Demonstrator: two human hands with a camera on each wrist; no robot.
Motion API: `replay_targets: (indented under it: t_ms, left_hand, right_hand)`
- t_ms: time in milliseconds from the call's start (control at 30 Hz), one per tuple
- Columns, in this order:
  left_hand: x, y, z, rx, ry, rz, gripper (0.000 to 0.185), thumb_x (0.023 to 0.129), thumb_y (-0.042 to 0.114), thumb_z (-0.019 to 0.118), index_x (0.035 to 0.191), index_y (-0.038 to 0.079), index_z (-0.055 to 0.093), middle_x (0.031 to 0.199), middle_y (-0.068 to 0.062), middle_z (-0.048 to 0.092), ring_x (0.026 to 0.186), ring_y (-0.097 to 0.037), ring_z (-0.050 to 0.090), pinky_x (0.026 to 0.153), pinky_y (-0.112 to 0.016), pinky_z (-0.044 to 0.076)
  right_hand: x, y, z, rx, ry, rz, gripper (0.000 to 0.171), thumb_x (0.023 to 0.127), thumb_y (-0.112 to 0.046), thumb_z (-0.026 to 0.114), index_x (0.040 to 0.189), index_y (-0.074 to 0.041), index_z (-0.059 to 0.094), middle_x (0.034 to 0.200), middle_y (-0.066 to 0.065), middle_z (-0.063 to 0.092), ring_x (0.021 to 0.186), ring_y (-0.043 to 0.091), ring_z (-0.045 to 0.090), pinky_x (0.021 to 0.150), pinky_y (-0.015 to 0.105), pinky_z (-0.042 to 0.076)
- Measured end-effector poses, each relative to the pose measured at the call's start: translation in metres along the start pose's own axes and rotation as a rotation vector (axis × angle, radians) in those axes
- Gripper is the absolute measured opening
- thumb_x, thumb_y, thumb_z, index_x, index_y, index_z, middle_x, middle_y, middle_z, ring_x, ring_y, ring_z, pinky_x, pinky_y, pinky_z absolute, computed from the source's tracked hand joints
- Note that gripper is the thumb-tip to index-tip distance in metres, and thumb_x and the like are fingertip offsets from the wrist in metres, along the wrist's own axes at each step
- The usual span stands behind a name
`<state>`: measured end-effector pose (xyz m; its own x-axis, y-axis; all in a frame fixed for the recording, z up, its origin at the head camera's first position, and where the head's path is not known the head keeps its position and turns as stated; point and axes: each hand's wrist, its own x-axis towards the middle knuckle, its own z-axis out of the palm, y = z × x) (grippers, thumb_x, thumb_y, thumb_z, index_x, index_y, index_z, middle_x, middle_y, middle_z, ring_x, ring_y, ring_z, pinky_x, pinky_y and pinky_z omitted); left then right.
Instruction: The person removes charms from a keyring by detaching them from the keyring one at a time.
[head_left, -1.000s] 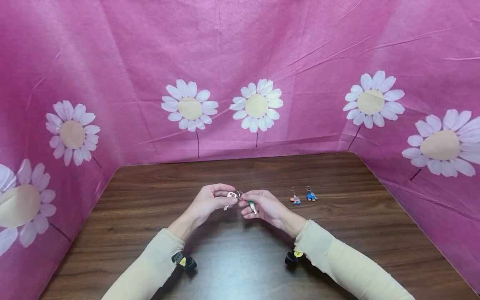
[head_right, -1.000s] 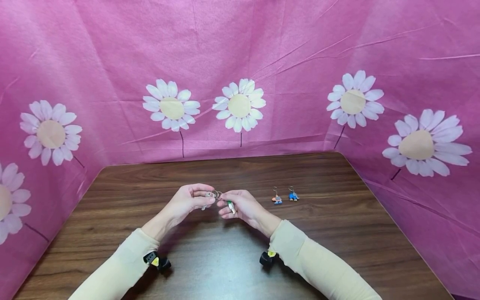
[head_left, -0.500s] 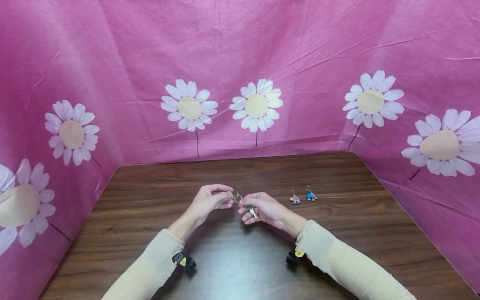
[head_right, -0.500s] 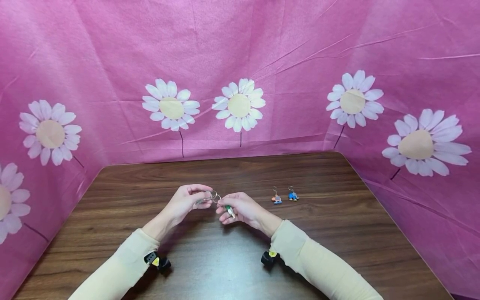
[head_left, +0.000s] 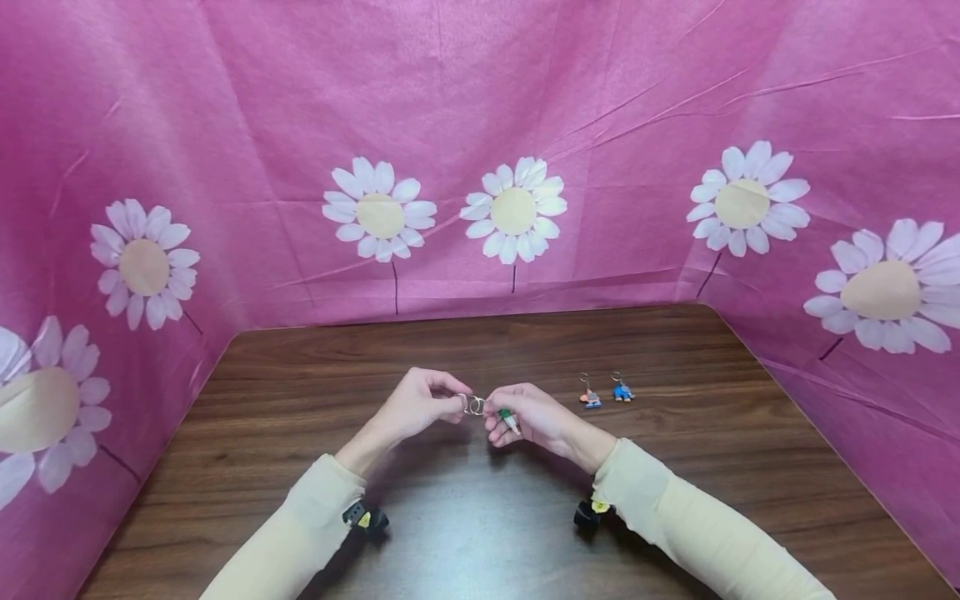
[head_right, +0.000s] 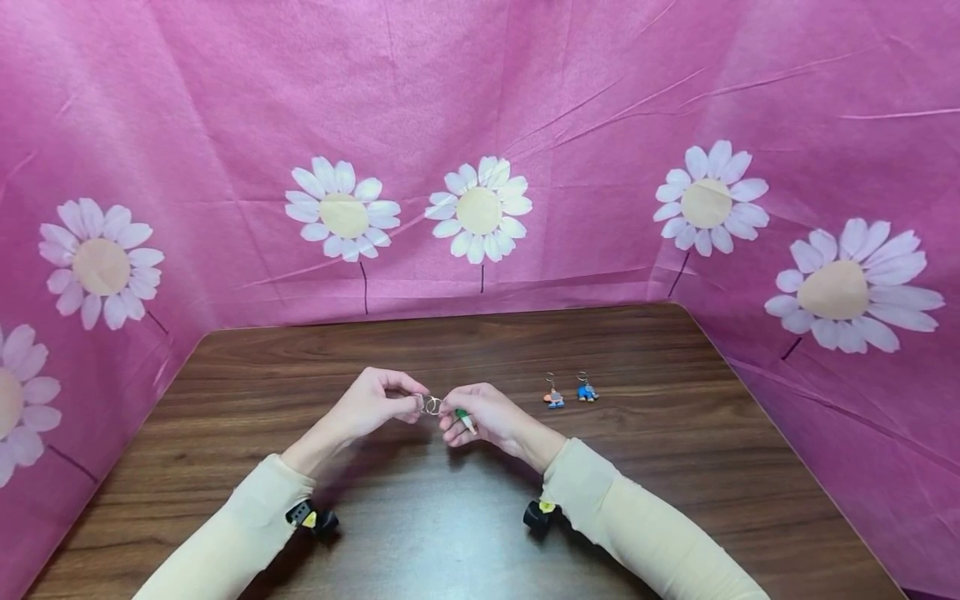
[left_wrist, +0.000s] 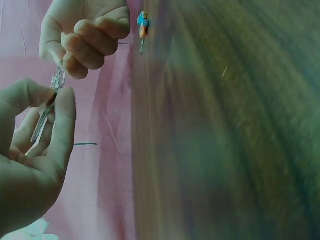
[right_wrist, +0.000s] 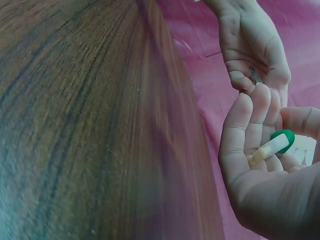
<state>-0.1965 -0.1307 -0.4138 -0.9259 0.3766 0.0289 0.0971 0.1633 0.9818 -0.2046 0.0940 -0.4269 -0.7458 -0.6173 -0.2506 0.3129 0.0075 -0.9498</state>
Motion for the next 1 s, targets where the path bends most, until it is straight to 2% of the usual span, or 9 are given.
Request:
replay_targets:
  t_ms: [133,233,333,433,500,600,733,1000]
  left_hand:
    - [-0.0031,0.0066,-0.0014,0.162,-0.036,0.035,0.018,0.084,-0.003,0.066,0.099,-0.005,0.075,0.088,-0.015,0.075,0.071,-0.029,0.073,0.067,-0.036,0.063]
    - [-0.0043,0.0076,-0.0007,0.201,-0.042,0.058,0.018,0.084,-0.001,0.066,0.100,-0.004,0.075,0.085,-0.015,0.074,0.069,-0.027,0.072,0.067,-0.040,0.063]
    - [-0.0035,0.0048,0.0012,0.085,-0.023,0.054,0.019,0.089,-0.001,0.066,0.105,-0.009,0.072,0.089,-0.021,0.073,0.074,-0.030,0.072,0.071,-0.043,0.063]
    - [-0.0031,0.0019,0.0030,-0.134,-0.010,0.012,0.024,0.094,-0.002,0.065,0.115,-0.015,0.064,0.095,-0.023,0.071,0.083,-0.031,0.073,0.079,-0.043,0.062]
    - [-0.0032,0.0004,0.0037,-0.273,-0.009,-0.020,0.030,0.095,-0.003,0.064,0.121,-0.018,0.059,0.098,-0.020,0.071,0.087,-0.028,0.073,0.083,-0.044,0.061]
    - [-0.0042,0.0004,0.0040,-0.389,-0.016,-0.046,0.038,0.093,-0.007,0.066,0.127,-0.019,0.053,0.101,-0.014,0.069,0.088,-0.023,0.073,0.087,-0.044,0.059]
    - [-0.0052,0.0021,0.0037,-0.407,-0.002,-0.044,0.040,0.089,-0.009,0.069,0.126,-0.017,0.054,0.102,-0.010,0.069,0.089,-0.022,0.073,0.087,-0.042,0.059]
    - [-0.0038,-0.0002,0.0024,-0.286,0.028,-0.049,0.021,0.090,-0.003,0.074,0.108,-0.012,0.068,0.092,-0.015,0.075,0.079,-0.020,0.073,0.081,-0.041,0.061]
  right_hand:
    - [-0.0010,-0.0036,-0.0039,-0.014,0.005,-0.004,0.013,0.096,-0.012,0.054,0.091,-0.003,0.062,0.077,0.005,0.064,0.066,0.015,0.066,0.066,0.029,0.060]
    - [-0.0018,-0.0060,-0.0069,-0.008,0.012,-0.015,0.014,0.096,-0.012,0.053,0.092,-0.003,0.062,0.077,0.005,0.064,0.066,0.014,0.066,0.066,0.030,0.060]
    - [-0.0028,-0.0068,-0.0082,0.011,0.009,-0.026,0.015,0.097,-0.013,0.053,0.094,-0.002,0.062,0.079,0.005,0.065,0.066,0.014,0.066,0.067,0.030,0.060]
    - [-0.0030,-0.0064,-0.0072,0.034,0.008,-0.035,0.015,0.099,-0.013,0.052,0.094,-0.003,0.063,0.081,0.005,0.065,0.066,0.014,0.066,0.068,0.030,0.060]
    - [-0.0028,-0.0063,-0.0054,0.051,0.016,-0.044,0.015,0.100,-0.013,0.051,0.094,-0.005,0.063,0.081,0.004,0.066,0.066,0.014,0.066,0.068,0.030,0.060]
    - [-0.0018,-0.0060,-0.0033,0.077,0.031,-0.060,0.016,0.100,-0.012,0.050,0.093,-0.006,0.063,0.082,0.003,0.066,0.065,0.013,0.066,0.068,0.030,0.059]
    - [-0.0012,-0.0058,-0.0023,0.098,0.050,-0.070,0.016,0.101,-0.011,0.049,0.094,-0.007,0.063,0.081,0.002,0.066,0.063,0.012,0.066,0.067,0.029,0.059]
    - [-0.0025,-0.0039,-0.0038,0.093,0.042,-0.066,0.014,0.100,-0.013,0.051,0.095,-0.007,0.063,0.081,0.002,0.066,0.063,0.012,0.066,0.067,0.030,0.059]
